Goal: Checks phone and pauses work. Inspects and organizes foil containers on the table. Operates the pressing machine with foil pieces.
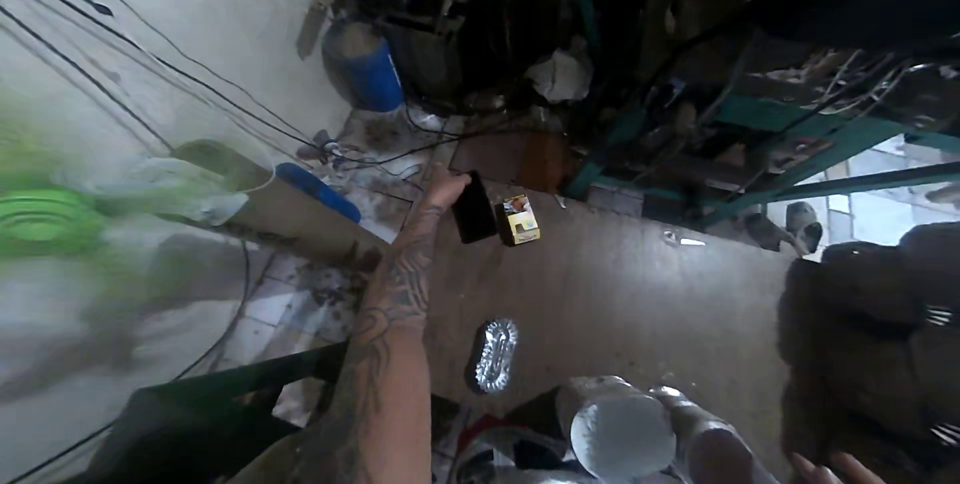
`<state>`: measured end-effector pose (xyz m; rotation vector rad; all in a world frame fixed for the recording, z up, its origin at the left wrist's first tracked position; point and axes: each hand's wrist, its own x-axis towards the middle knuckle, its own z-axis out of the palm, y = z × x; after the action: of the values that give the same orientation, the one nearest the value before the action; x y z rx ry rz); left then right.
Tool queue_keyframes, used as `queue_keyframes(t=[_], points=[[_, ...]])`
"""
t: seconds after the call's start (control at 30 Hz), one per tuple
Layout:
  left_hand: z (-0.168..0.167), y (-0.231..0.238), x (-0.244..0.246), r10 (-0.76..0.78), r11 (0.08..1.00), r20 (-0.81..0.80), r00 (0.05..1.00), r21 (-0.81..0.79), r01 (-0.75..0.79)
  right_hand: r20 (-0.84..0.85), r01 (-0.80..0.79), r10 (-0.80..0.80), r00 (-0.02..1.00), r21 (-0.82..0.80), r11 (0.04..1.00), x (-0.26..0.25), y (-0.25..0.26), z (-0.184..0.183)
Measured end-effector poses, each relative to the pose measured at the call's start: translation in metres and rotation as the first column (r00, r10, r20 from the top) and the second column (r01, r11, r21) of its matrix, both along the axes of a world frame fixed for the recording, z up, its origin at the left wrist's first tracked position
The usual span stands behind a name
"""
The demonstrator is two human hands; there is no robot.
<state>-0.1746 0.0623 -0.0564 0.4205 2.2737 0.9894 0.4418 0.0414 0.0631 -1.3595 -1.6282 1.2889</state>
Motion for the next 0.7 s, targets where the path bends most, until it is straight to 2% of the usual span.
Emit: queue_keyframes(t=[0.13,0.23,0.47,0.57,0.7], points=[[-0.026,0.023,0.024,-0.092,0.990,-0.114,0.989,-0.120,0.078,0.032,-0.025,0.025,0.999,-0.014,1.000,-0.002,-0.002,-0.001],[-0.021,0.034,0.035,-0.125,0.975,-0.167,0.978,-0.204,0.090,0.060,-0.030,0.030,0.998,-0.006,1.000,0.002,-0.006,0.001],[-0.024,0.038,0.036,-0.176,0.973,-0.216,0.960,-0.183,0.138,0.091,0.030,-0.029,0.995,-0.011,0.999,0.006,-0.017,0.000],[-0.020,0.024,0.027,-0.167,0.985,-0.161,0.973,-0.078,0.156,0.046,0.015,-0.015,0.999,-0.006,1.000,0.004,-0.017,-0.004],[-0.013,-0.004,0.017,0.045,0.975,-0.093,0.995,0.220,-0.023,0.038,0.006,-0.006,0.999,-0.007,1.000,0.003,-0.016,0.000]])
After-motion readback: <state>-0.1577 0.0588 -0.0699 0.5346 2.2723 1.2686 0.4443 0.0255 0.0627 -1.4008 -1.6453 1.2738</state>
